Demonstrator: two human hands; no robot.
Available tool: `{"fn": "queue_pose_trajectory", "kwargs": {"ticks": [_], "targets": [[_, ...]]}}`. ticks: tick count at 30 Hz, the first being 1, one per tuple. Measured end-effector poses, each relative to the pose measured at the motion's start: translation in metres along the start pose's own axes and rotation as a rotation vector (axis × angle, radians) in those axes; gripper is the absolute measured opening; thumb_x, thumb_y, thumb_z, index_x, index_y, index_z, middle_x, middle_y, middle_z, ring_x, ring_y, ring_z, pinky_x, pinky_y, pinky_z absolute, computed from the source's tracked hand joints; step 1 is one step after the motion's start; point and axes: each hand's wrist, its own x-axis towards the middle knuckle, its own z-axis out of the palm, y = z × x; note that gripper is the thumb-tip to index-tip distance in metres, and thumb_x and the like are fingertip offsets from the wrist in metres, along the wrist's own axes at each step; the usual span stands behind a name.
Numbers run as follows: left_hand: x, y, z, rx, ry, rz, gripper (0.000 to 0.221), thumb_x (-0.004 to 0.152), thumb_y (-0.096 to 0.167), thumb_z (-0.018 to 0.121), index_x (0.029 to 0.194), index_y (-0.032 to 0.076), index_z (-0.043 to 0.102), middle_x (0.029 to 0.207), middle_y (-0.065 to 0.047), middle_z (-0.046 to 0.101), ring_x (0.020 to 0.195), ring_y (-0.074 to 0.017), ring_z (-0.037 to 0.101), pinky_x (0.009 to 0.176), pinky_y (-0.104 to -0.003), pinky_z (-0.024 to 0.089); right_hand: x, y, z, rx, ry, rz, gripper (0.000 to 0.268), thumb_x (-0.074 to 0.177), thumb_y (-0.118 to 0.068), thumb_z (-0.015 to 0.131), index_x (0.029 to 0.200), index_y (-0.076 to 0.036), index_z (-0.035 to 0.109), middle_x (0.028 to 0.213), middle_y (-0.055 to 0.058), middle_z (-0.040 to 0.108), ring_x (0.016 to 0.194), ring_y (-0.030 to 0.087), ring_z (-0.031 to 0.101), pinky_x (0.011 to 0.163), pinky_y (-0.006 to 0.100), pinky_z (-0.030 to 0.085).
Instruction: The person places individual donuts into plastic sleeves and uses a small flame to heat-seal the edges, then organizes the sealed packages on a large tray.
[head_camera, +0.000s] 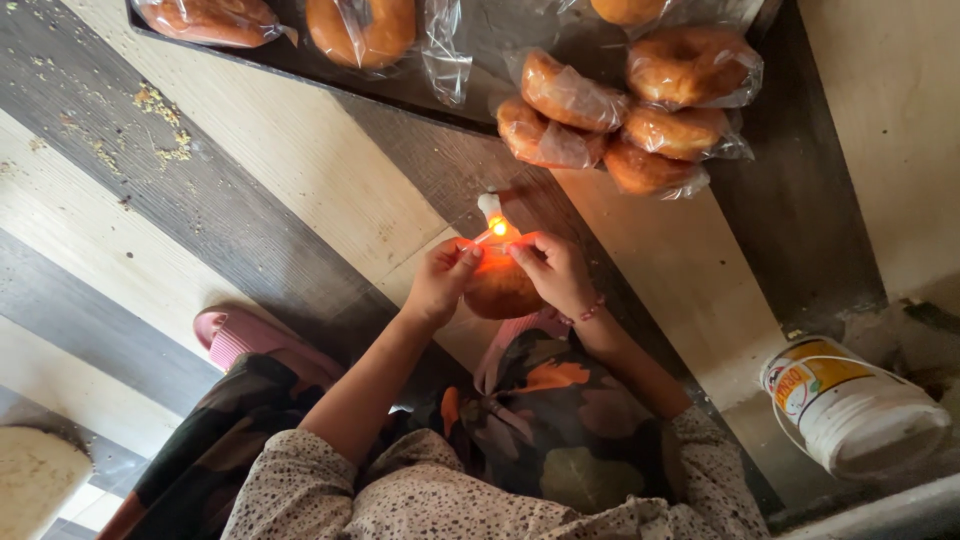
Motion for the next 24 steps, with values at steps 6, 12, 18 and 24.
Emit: {"fn": "queue_pose_trajectory", "kwargs": {"ticks": [6,12,18,24], "targets": [[0.0,-0.002,-0.003,0.049,0.001,0.028,0.022,0.103,0.023,0.064,0.103,0.002,0.067,0.089,0.001,0.068,0.078,-0.0067,0.06,0.071,-0.024,0.051,0.0,-0.005,0.001,0.007,0.0,-0.005,0.016,0.099,-0.017,0.07,0.098,-0.001,0.072,0.081,0.008,0.072,0.072,0.009,0.062,0.066,0.028,0.051],[-0.017,0.001,0.005,0.042,-0.038,-0.017,0.027,0.105,0.027,0.058,0.11,0.002,0.067,0.092,-0.002,0.069,0.079,-0.0092,0.061,0.072,-0.025,0.051,-0.012,-0.026,-0.002,-0.139,0.048,-0.133,0.013,0.096,-0.013,0.071,0.095,-0.001,0.071,0.083,0.013,0.067,0.072,0.022,0.066,0.066,0.033,0.051],[-0.057,0.025,0.047,-0.141,-0.103,-0.27,0.035,0.107,0.032,0.049,0.121,0.003,0.063,0.103,-0.007,0.07,0.085,-0.0147,0.058,0.076,-0.031,0.047,-0.033,-0.035,-0.016,-0.324,0.093,-0.481,0.012,0.093,-0.005,0.073,0.089,-0.001,0.063,0.088,0.012,0.063,0.082,0.032,0.064,0.073,0.04,0.053],[-0.08,0.006,0.078,-0.084,-0.067,0.07,0.024,0.106,0.023,0.056,0.118,0.003,0.06,0.112,-0.01,0.069,0.106,-0.0189,0.068,0.098,-0.035,0.055,-0.044,-0.06,-0.042,-0.213,0.135,-0.572,0.014,0.091,-0.002,0.075,0.089,-0.001,0.061,0.092,0.014,0.064,0.086,0.032,0.066,0.078,0.04,0.055]]}}
